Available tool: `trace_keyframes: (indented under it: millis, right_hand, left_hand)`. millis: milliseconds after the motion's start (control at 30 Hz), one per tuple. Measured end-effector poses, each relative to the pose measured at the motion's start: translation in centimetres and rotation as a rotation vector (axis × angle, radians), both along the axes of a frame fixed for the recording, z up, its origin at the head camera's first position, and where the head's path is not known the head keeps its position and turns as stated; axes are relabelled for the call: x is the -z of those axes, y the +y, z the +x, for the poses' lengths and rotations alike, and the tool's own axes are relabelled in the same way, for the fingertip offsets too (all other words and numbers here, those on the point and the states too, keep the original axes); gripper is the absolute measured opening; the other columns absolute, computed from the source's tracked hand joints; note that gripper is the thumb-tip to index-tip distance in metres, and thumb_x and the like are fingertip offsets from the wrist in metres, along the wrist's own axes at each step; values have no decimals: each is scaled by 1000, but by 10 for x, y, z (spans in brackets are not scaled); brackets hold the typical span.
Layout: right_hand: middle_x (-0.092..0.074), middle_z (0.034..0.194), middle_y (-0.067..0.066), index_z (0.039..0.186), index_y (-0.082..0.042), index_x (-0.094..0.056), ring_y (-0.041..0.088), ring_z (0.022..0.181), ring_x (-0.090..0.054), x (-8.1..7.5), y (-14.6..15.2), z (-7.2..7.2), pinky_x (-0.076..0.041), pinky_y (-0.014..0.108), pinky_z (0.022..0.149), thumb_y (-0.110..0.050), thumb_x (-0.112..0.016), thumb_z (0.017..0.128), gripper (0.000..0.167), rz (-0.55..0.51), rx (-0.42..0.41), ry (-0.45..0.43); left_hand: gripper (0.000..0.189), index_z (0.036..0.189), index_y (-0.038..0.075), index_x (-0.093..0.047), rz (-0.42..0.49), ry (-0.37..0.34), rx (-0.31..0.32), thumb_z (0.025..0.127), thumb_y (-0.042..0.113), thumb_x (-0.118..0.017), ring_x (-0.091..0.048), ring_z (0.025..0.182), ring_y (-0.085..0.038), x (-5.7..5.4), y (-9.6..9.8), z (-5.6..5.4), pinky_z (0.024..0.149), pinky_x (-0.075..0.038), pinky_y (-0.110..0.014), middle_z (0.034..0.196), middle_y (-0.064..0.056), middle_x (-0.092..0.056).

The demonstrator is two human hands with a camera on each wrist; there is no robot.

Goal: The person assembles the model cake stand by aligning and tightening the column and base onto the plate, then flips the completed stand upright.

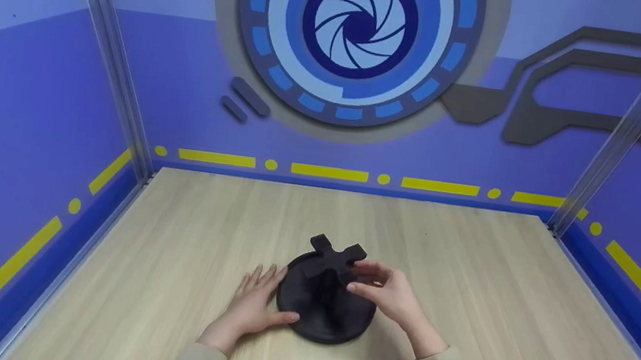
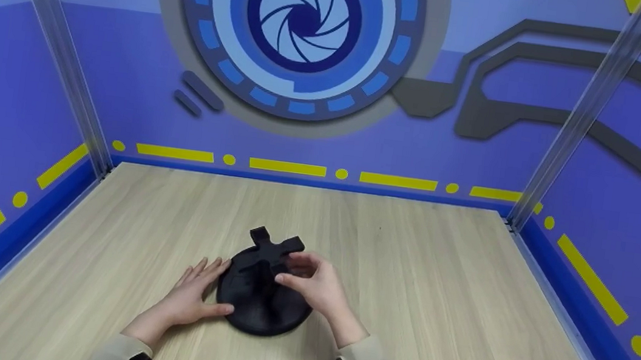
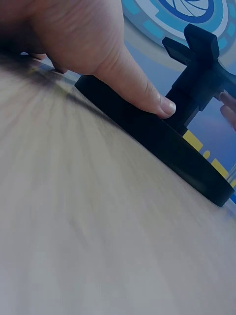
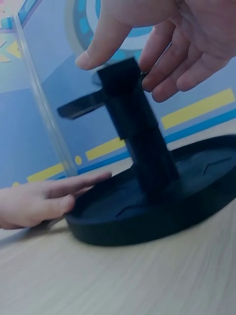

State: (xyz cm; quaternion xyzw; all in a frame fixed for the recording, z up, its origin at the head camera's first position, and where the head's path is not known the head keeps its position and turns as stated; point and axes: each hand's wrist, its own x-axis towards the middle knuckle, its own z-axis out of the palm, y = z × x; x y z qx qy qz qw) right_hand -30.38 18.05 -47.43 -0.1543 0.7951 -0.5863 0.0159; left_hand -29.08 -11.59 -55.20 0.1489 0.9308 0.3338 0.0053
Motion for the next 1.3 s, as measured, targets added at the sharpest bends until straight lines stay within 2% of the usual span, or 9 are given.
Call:
trace_keyframes:
  millis: [133, 267, 367, 467, 600, 833, 900, 1133, 1300]
  right_hand:
    - [-73, 116, 27, 123, 10, -67, 21, 100, -73, -8, 5, -7, -59, 19, 85, -6, -82, 85, 43, -12, 122, 32]
    - [-73, 116, 25, 120, 7, -69, 30, 106, -72, -11, 10, -19, -60, 30, 95, -5, -81, 86, 39, -18, 204, 56]
    - [-70, 125, 27, 127, 8, -66, 38, 118, -68, -7, 14, -30, -58, 32, 101, -5, -79, 89, 42, -19, 161, 50]
    - [-65, 135, 29, 134, 9, -61, 41, 128, -63, -1, 18, -41, -56, 23, 101, -6, -75, 92, 47, -19, 76, 34]
    - [-60, 142, 28, 141, 8, -56, 42, 134, -58, 6, 23, -51, -54, 16, 98, -10, -73, 95, 52, -23, -31, 19]
    - [-54, 151, 25, 147, 6, -50, 40, 140, -52, 12, 25, -61, -53, 16, 103, -11, -68, 98, 54, -57, -182, 6]
    - [-54, 151, 25, 147, 6, -50, 36, 141, -53, 13, 24, -61, -50, 15, 104, -11, -66, 100, 53, -52, -211, 12]
    - [-58, 147, 23, 144, 5, -55, 5, 127, -63, 13, 21, -61, -48, 11, 104, -9, -64, 101, 47, -43, -214, 21]
    - [-60, 144, 26, 141, 8, -56, -1, 118, -65, 14, 24, -60, -51, 13, 100, -8, -65, 100, 46, -51, -197, 15]
  left_hand:
    - [107, 161, 9, -33, 2, -2, 1, 80, 61, -79, -13, 157, -51, 0, 0, 0, 129, -6, -65, 168, -25, -28]
    - [106, 161, 9, -34, 2, 1, 2, 80, 61, -80, -13, 157, -51, 0, 0, 0, 129, -7, -66, 167, -25, -28]
    - [106, 161, 9, -34, 1, 4, 3, 80, 60, -80, -14, 157, -51, 0, 0, 0, 129, -7, -66, 167, -25, -28]
    - [106, 161, 9, -34, 0, 5, 2, 80, 60, -80, -13, 157, -51, 0, 0, 0, 129, -7, -65, 167, -25, -28]
    - [106, 161, 8, -34, -1, 3, 2, 80, 60, -80, -13, 157, -51, 0, 0, 1, 129, -7, -65, 167, -25, -28]
    - [105, 161, 9, -35, 2, 9, 0, 80, 60, -80, -14, 157, -51, -1, 0, 1, 129, -8, -65, 167, -25, -29]
    - [105, 161, 9, -35, 5, 10, -1, 80, 60, -80, -14, 157, -51, -2, 0, 2, 129, -8, -65, 167, -25, -29]
    - [106, 161, 9, -35, 8, 9, 3, 80, 61, -79, -14, 157, -52, -1, 0, 1, 129, -7, -66, 167, -25, -29]
    - [106, 160, 8, -35, 6, 17, 5, 80, 61, -79, -14, 157, -52, -1, 0, 1, 129, -8, -66, 167, -25, -29]
